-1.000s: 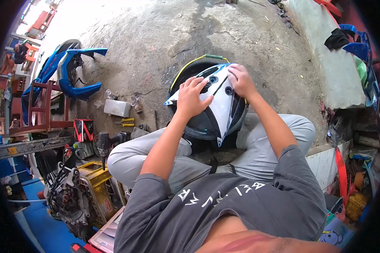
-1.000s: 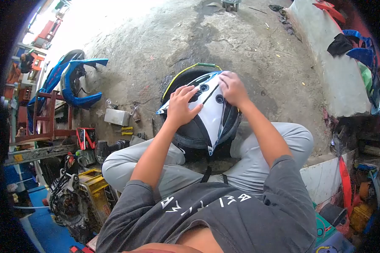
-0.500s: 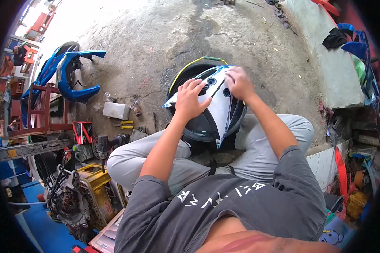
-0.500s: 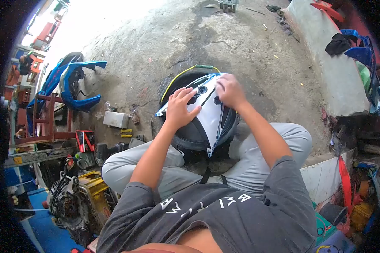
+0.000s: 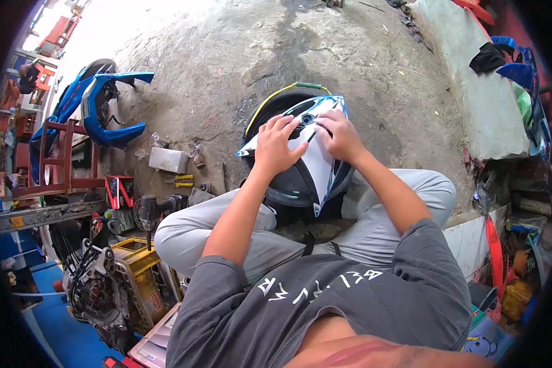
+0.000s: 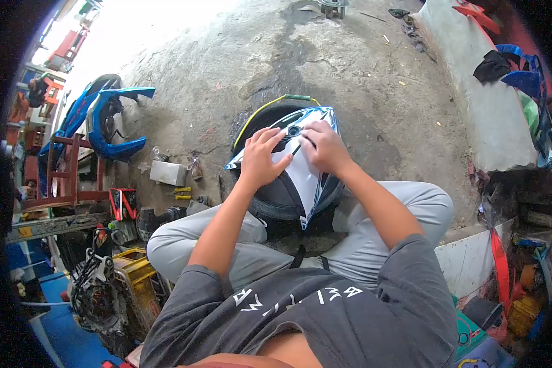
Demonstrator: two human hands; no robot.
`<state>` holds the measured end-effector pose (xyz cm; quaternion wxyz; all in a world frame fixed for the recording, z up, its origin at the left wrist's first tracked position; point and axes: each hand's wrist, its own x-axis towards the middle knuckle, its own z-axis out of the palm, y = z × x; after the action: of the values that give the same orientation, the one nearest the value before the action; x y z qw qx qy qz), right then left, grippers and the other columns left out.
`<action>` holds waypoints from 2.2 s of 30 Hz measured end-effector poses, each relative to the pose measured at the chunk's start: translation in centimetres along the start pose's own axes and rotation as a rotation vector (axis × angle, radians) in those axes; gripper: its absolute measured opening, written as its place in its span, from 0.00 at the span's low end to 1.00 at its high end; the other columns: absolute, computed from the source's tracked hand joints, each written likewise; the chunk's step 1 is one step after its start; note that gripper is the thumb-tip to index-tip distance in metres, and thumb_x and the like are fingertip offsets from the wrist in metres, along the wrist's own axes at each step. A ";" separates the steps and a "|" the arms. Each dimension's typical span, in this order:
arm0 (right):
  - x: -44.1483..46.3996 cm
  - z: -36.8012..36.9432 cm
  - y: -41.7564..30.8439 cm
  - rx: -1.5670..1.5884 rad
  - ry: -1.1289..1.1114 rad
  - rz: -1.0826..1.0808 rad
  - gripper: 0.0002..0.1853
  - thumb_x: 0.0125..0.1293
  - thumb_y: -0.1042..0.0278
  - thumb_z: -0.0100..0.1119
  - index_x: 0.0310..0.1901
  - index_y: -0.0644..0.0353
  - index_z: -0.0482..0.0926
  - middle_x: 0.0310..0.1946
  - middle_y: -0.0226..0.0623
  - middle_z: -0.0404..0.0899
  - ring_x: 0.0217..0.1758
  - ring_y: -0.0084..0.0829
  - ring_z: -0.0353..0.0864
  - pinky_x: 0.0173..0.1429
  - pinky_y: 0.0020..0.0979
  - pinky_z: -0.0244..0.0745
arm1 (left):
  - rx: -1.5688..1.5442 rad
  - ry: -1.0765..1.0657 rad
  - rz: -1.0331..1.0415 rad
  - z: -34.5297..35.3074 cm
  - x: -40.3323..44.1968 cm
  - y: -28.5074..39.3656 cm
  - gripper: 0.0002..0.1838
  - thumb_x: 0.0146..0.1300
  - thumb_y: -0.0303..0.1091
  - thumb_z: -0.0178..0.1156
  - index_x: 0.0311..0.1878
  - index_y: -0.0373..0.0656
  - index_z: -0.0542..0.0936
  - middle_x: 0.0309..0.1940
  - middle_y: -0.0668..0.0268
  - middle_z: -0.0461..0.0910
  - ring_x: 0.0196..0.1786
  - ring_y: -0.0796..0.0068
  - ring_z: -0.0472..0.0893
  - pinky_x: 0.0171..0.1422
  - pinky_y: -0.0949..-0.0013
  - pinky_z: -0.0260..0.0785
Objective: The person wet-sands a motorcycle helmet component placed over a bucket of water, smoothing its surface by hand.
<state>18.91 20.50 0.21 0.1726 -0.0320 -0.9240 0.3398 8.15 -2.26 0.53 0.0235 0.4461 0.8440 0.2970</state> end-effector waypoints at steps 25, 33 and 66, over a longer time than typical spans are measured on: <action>0.0 0.4 -0.3 0.064 -0.059 -0.018 0.13 0.76 0.65 0.65 0.49 0.64 0.93 0.54 0.47 0.91 0.64 0.50 0.86 0.72 0.47 0.80 | 0.006 -0.002 -0.008 0.2 -0.1 -0.1 0.36 0.63 0.54 0.75 0.71 0.46 0.87 0.74 0.57 0.83 0.80 0.50 0.75 0.82 0.43 0.66; 0.7 -0.8 1.2 -0.012 -0.067 0.113 0.14 0.74 0.66 0.65 0.51 0.66 0.92 0.58 0.49 0.90 0.66 0.50 0.85 0.74 0.47 0.79 | 0.015 0.029 0.013 0.3 -0.1 0.0 0.35 0.61 0.54 0.75 0.69 0.44 0.87 0.72 0.56 0.84 0.79 0.51 0.76 0.80 0.45 0.66; 1.1 -0.4 3.4 -0.138 0.064 0.103 0.15 0.72 0.67 0.64 0.53 0.66 0.91 0.60 0.49 0.89 0.67 0.52 0.84 0.75 0.48 0.79 | 0.014 0.025 0.012 0.4 -0.2 -0.4 0.36 0.61 0.54 0.77 0.70 0.45 0.87 0.73 0.58 0.83 0.80 0.51 0.75 0.81 0.44 0.66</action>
<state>17.82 23.53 -1.31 0.1817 -0.1021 -0.9363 0.2825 8.05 -2.36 -0.08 0.0082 0.4475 0.8437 0.2966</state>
